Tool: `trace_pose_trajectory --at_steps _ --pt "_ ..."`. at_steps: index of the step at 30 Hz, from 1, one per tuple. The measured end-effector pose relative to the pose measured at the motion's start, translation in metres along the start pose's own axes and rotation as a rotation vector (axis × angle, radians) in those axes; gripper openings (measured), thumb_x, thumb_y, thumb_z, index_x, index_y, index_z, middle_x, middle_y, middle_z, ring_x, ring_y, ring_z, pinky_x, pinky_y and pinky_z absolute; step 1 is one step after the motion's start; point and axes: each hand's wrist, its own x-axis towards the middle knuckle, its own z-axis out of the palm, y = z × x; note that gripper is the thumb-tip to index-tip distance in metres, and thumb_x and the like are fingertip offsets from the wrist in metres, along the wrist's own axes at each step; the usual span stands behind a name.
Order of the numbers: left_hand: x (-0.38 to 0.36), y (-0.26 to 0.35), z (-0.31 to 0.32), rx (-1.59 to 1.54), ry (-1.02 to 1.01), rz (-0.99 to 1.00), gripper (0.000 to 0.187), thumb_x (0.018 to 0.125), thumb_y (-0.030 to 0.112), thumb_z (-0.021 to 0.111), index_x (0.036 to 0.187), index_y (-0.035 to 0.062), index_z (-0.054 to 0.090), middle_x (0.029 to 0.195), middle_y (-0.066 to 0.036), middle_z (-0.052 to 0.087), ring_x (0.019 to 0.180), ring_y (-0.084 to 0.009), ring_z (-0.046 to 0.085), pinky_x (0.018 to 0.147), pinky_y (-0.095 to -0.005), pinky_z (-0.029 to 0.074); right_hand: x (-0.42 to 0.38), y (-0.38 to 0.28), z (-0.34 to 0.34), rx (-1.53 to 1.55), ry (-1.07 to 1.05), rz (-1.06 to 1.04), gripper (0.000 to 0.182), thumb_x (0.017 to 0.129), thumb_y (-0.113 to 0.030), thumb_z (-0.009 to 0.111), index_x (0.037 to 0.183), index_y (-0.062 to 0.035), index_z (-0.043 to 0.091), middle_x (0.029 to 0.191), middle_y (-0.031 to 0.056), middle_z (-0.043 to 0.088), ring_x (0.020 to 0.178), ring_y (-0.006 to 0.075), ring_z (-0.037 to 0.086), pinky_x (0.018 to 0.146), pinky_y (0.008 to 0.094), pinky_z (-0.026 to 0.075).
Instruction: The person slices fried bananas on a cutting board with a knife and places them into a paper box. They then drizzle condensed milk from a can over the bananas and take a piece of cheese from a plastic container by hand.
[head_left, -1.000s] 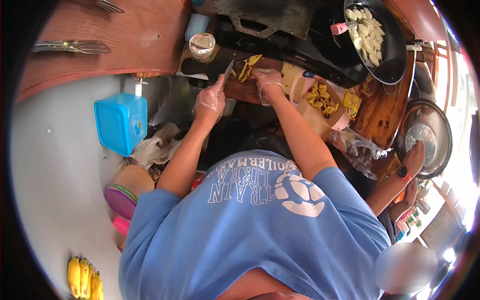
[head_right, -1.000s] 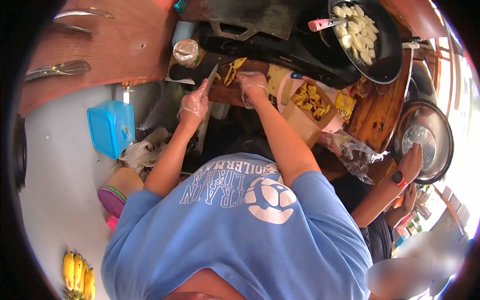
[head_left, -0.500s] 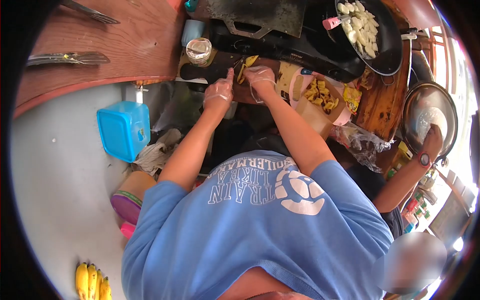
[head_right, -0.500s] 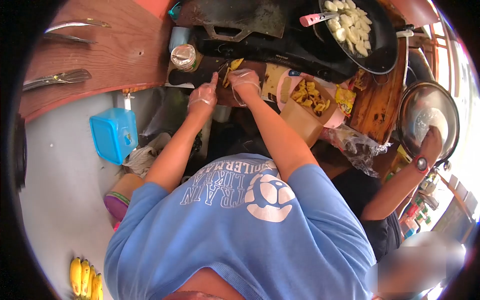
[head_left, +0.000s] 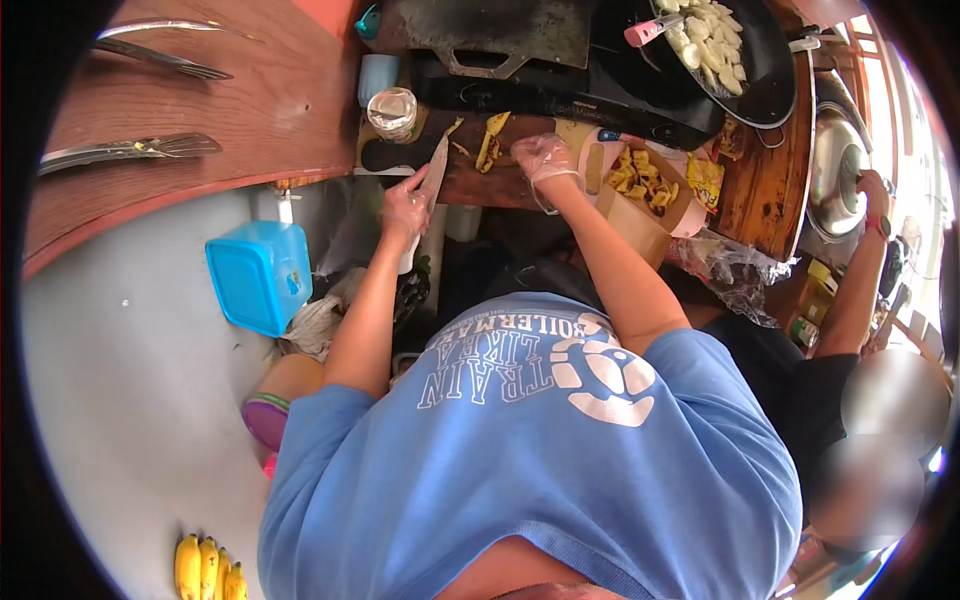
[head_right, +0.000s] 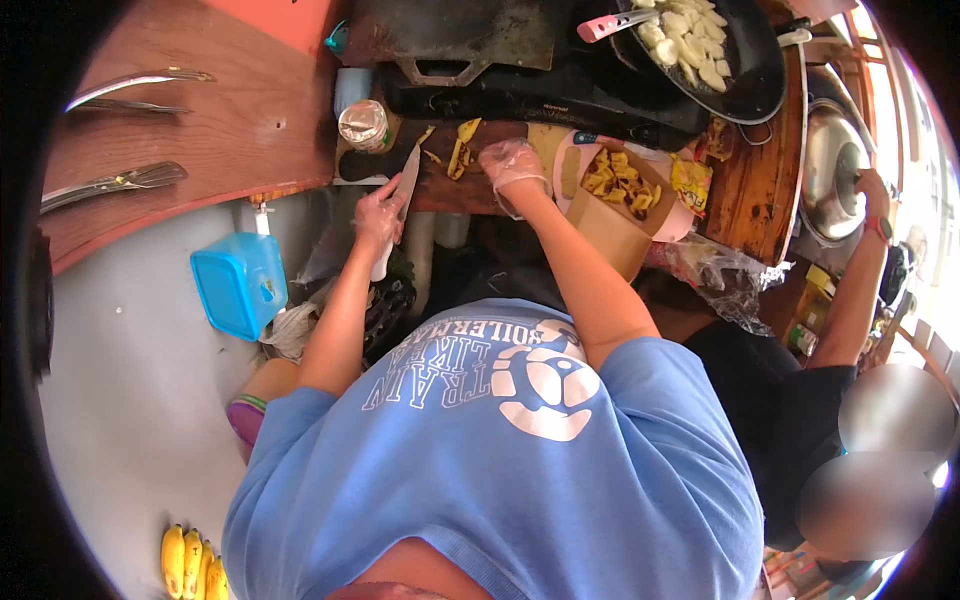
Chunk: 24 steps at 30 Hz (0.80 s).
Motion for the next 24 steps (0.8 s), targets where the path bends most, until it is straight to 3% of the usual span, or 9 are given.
trace_pose_trajectory --at_steps 1,3,4,9,11,15,21,23,24 --pt "0.003 -0.011 -0.003 0.001 0.0 0.003 0.043 0.095 0.013 0.064 0.138 0.0131 0.063 0.064 -0.009 0.063 0.045 -0.017 0.051 0.044 -0.036 0.043 0.001 0.004 0.002 0.004 0.011 -0.042 0.032 0.085 -0.032 0.064 0.095 -0.0037 0.075 0.101 0.0209 0.073 0.097 0.0394 0.069 0.088 0.0429 0.054" --pt "0.005 -0.03 -0.008 0.467 0.208 0.493 0.042 0.094 0.015 0.064 0.136 0.0107 0.064 0.074 -0.024 0.067 0.057 -0.0317 0.062 0.057 -0.0432 0.048 0.004 0.006 0.005 0.008 0.022 -0.083 0.033 0.085 -0.032 0.064 0.097 -0.0037 0.075 0.102 0.0209 0.073 0.098 0.0395 0.069 0.088 0.0431 0.054" --pt "-0.018 -0.003 -0.006 0.533 0.216 0.352 0.039 0.092 0.017 0.065 0.13 0.008 0.066 0.085 -0.032 0.063 0.074 -0.0428 0.066 0.07 -0.0462 0.05 0.006 0.002 0.006 -0.108 -0.006 -0.015 0.033 0.085 -0.032 0.064 0.098 -0.0033 0.075 0.103 0.0213 0.073 0.1 0.0397 0.068 0.089 0.0436 0.054" --pt "-0.034 -0.005 -0.009 0.657 0.305 0.55 0.034 0.091 0.018 0.066 0.122 0.0051 0.07 0.089 -0.027 0.069 0.081 -0.0426 0.068 0.074 -0.0444 0.053 0.013 -0.015 0.021 -0.372 -0.151 -0.133 0.035 0.084 -0.033 0.063 0.099 -0.0039 0.075 0.097 0.023 0.072 0.096 0.0393 0.069 0.084 0.0435 0.055" --pt "-0.035 -0.005 0.0 0.627 0.342 0.609 0.031 0.09 0.018 0.067 0.118 0.0035 0.071 0.09 -0.026 0.07 0.082 -0.0418 0.068 0.076 -0.0443 0.054 -0.002 -0.067 0.01 -0.224 -0.14 0.245 0.035 0.083 -0.033 0.065 0.101 -0.0037 0.075 0.102 0.0231 0.072 0.105 0.0386 0.068 0.092 0.0442 0.054" --pt "-0.022 -0.001 0.025 0.412 0.32 0.59 0.026 0.086 0.021 0.074 0.102 0.0012 0.069 0.088 -0.021 0.071 0.082 -0.038 0.069 0.075 -0.0429 0.054 0.002 -0.072 0.03 -0.263 -0.067 0.273 0.036 0.083 -0.033 0.067 0.1 -0.0027 0.075 0.106 0.0238 0.071 0.109 0.039 0.067 0.095 0.0437 0.054" --pt "-0.03 0.021 0.04 0.325 0.339 0.54 0.038 0.085 0.027 0.078 0.111 0.0006 0.07 0.09 -0.02 0.073 0.079 -0.0319 0.07 0.075 -0.0399 0.054 -0.018 -0.064 0.005 -0.248 -0.155 0.166 0.039 0.084 -0.03 0.066 0.108 0.0017 0.07 0.115 0.0272 0.069 0.109 0.0403 0.067 0.095 0.0433 0.054" --pt "-0.029 0.016 0.036 0.355 0.316 0.51 0.043 0.086 0.029 0.078 0.114 -0.0014 0.069 0.095 -0.022 0.072 0.084 -0.0317 0.071 0.079 -0.0396 0.054 -0.029 -0.033 -0.015 -0.183 -0.091 -0.088 0.038 0.08 -0.031 0.07 0.104 -0.0005 0.071 0.111 0.0231 0.07 0.105 0.039 0.068 0.093 0.0421 0.054" --pt "-0.021 0.005 0.034 0.378 0.314 0.535 0.043 0.086 0.029 0.078 0.114 -0.0016 0.069 0.095 -0.022 0.073 0.084 -0.0308 0.071 0.079 -0.0392 0.054 -0.04 -0.027 -0.034 -0.168 -0.047 -0.027 0.037 0.077 -0.031 0.073 0.1 -0.0015 0.072 0.107 0.0209 0.071 0.099 0.0374 0.069 0.092 0.0414 0.054"
